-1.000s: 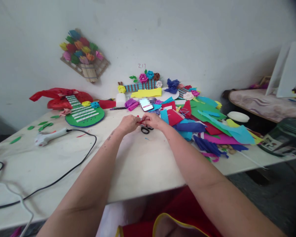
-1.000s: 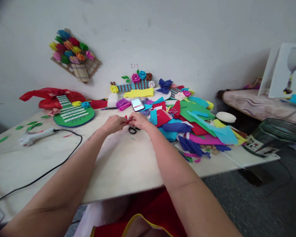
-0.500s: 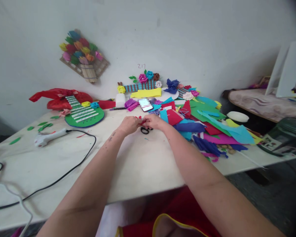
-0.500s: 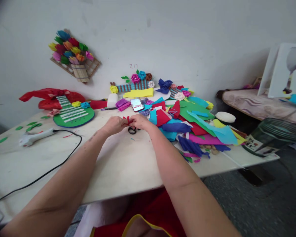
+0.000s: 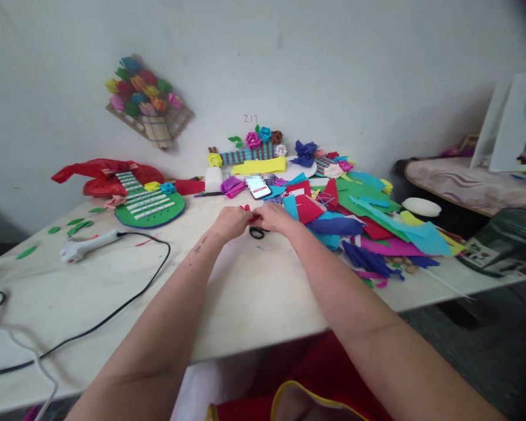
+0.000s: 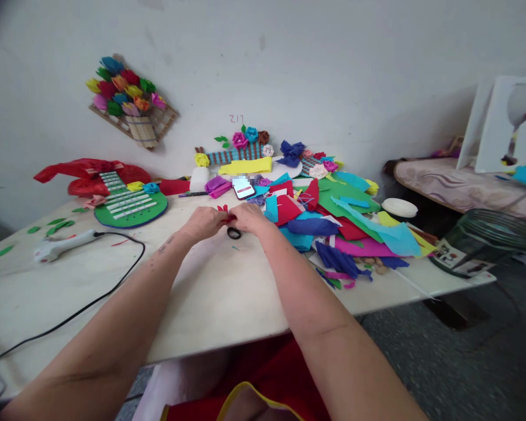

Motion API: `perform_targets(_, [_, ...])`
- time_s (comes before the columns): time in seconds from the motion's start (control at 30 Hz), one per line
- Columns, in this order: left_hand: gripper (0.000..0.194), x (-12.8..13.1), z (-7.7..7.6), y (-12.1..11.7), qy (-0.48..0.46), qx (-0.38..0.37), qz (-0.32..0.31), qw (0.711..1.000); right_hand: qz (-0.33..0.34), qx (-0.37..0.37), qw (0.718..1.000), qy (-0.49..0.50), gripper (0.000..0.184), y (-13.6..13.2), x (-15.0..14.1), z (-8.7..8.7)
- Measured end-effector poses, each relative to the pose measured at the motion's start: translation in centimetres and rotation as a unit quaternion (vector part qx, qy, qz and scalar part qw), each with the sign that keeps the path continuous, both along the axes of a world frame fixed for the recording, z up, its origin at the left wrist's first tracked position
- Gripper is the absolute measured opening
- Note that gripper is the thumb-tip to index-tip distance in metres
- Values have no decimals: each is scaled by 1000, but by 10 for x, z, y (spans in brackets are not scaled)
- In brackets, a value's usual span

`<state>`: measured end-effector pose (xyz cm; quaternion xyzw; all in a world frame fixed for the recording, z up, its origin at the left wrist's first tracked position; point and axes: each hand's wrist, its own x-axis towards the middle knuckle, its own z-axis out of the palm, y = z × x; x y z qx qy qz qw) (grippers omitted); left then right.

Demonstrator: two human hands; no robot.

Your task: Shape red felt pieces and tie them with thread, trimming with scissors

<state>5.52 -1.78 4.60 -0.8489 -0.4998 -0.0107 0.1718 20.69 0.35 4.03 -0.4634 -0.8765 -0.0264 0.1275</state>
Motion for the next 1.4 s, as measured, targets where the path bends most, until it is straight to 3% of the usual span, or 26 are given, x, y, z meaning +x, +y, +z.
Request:
perform_targets(0.17, [33,2,1,-1,-1,9,2,1000,-44,-13,998,37,34,-2,-3,1])
perform_targets(0.3, [33,4,2,-2,3,11,2,1000,-49,28,995,78,26,-1,-6,-3])
perform_targets(0.4, [29,6,2,-3,6,10,-9,1000,-50,49,996,55,21,0,-9,-5])
perform_targets(0.83, [28,10,0,-3,3,7,-16,1000,-80,1,997,22,22,-3,-12,3])
perform_targets(1.4, [31,10,1,-4,-12,9,30,999,-59,91,994,-5,26,-4,-14,-3])
